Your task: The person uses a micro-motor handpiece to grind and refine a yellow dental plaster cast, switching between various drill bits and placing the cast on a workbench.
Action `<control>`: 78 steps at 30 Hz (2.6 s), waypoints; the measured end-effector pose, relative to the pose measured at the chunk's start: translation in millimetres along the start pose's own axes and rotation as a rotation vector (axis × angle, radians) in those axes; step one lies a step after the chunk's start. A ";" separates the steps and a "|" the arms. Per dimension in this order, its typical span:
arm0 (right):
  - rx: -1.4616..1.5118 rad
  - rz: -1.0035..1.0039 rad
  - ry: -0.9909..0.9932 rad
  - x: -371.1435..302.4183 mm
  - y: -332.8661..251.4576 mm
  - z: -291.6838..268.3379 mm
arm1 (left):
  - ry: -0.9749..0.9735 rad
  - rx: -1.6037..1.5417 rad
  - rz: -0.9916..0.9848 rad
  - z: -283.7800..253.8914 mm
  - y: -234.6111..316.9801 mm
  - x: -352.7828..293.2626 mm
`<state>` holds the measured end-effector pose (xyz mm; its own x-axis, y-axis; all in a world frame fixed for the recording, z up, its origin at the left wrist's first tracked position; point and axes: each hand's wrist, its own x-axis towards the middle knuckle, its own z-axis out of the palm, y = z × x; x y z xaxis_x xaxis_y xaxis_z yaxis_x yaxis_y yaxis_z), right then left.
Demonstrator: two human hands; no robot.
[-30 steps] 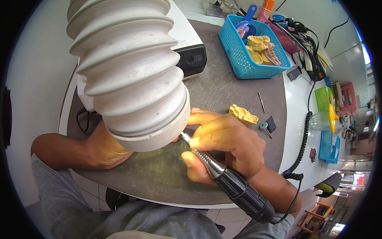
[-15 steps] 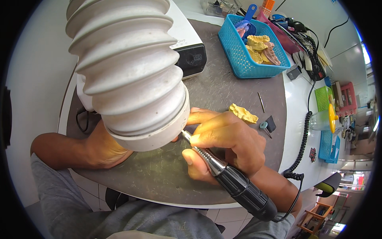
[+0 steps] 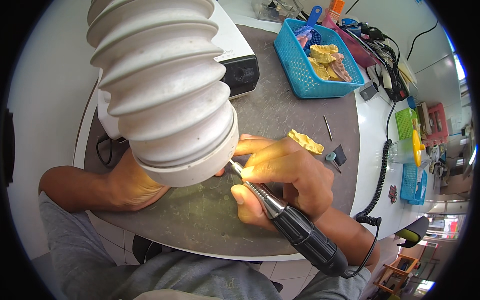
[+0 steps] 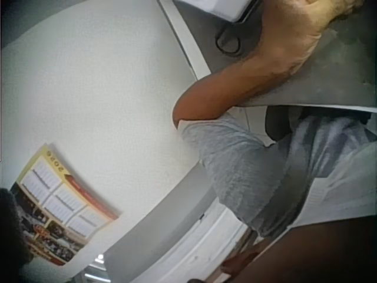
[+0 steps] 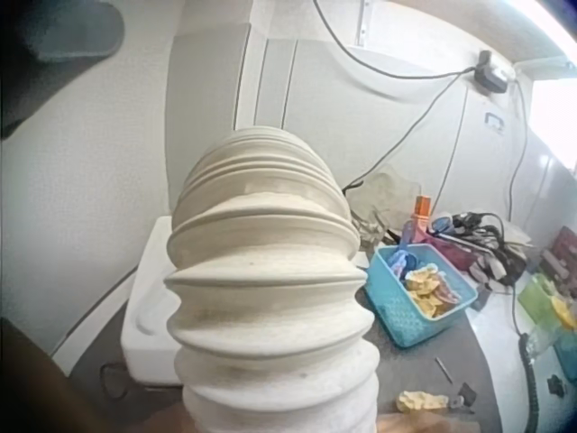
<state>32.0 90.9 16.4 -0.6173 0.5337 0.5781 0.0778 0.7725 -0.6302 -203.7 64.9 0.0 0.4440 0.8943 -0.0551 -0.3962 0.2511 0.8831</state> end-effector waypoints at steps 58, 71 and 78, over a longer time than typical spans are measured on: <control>0.070 -0.022 0.211 1.3 5.9 11.5 | 0.093 -0.002 0.130 3.9 2.6 -6.3; 0.020 0.000 0.138 7.0 -2.2 10.4 | -0.029 -0.041 0.187 -10.2 -28.0 6.9; 0.037 0.013 0.157 4.9 0.7 11.4 | -0.017 -0.030 0.111 -8.8 -16.3 4.1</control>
<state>20.1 90.2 12.9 -0.4862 0.5929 0.6419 0.0539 0.7535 -0.6552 -202.5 67.7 -18.8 0.4097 0.9109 0.0501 -0.4677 0.1626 0.8688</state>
